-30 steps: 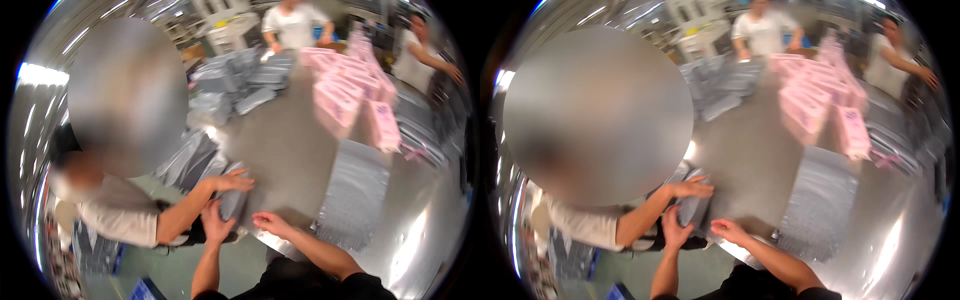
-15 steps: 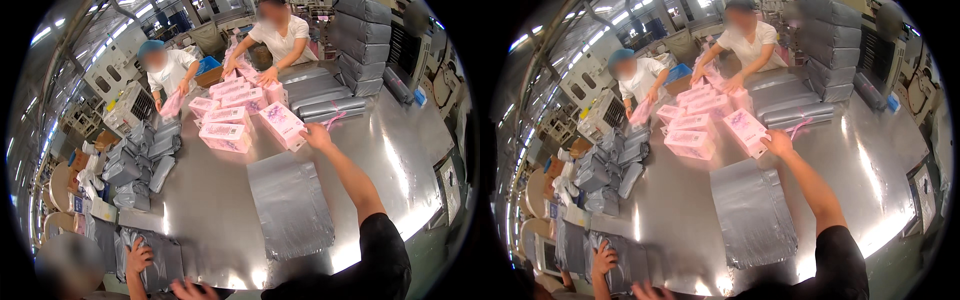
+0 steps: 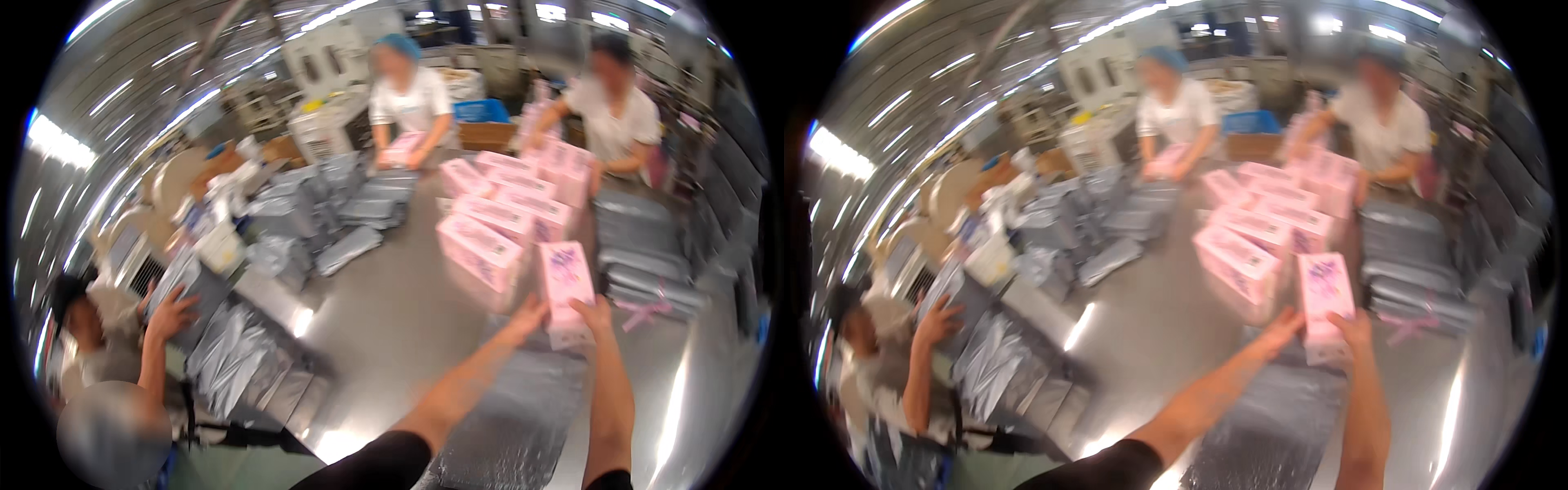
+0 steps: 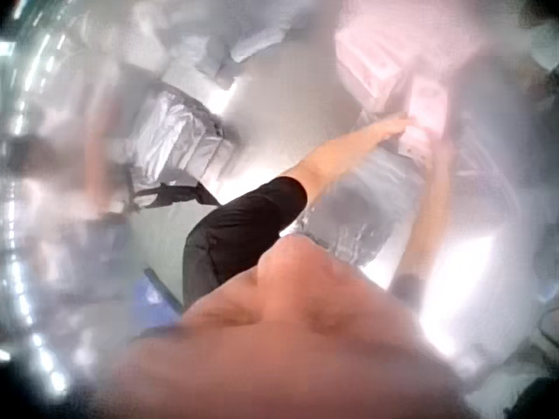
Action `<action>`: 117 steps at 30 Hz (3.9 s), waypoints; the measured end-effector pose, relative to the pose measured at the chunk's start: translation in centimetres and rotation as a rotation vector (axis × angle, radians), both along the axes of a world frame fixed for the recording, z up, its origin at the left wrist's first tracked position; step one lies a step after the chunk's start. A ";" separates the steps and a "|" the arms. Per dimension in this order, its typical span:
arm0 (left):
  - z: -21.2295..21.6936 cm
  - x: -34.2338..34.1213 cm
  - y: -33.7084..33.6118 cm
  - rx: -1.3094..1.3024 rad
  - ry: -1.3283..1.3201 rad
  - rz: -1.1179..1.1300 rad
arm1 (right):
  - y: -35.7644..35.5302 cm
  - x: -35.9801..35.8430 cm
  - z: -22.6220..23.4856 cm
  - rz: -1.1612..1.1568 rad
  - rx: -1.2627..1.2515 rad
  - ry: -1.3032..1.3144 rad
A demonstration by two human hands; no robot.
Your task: The person places pink boxes into grey poly mailers on a stainless steel table, seals each mailer, and stacks the finished packages. The person then walks through the warehouse area.
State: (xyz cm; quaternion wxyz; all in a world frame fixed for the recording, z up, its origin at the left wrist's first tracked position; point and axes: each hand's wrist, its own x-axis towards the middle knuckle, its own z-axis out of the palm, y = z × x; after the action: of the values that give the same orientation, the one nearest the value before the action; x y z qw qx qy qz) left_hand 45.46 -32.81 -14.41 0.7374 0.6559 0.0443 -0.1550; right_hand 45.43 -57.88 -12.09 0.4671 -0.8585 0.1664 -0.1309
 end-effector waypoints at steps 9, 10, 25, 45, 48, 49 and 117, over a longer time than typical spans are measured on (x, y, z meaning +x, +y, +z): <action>13.8 -15.1 1.3 0.261 -0.865 0.054 | 5.2 -9.3 3.1 0.247 -0.063 -0.373; 16.3 -19.8 4.1 0.257 -0.867 0.007 | 8.8 -12.0 5.4 0.353 0.001 -0.370; 18.9 -63.6 21.1 0.686 -0.659 0.505 | 36.7 -46.9 14.1 1.475 0.364 0.443; 19.4 -71.6 23.9 0.875 -0.780 0.333 | 33.3 -55.4 12.0 1.017 1.023 0.933; 18.3 -68.7 22.5 0.802 -0.798 0.146 | 25.9 -56.3 11.3 0.804 1.300 0.891; 17.4 -69.1 23.0 0.826 -0.786 0.151 | 24.7 -57.6 10.5 0.766 1.393 0.904; -8.1 -186.1 46.5 -0.612 0.991 2.387 | 110.0 -169.7 9.3 3.458 -0.442 0.405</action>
State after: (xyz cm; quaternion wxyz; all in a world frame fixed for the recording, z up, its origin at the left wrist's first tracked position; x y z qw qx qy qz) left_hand -140.62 13.68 -22.53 0.4433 -0.1020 0.8152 0.3584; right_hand -124.30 52.12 -2.81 0.0839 0.0768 0.8252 -0.5533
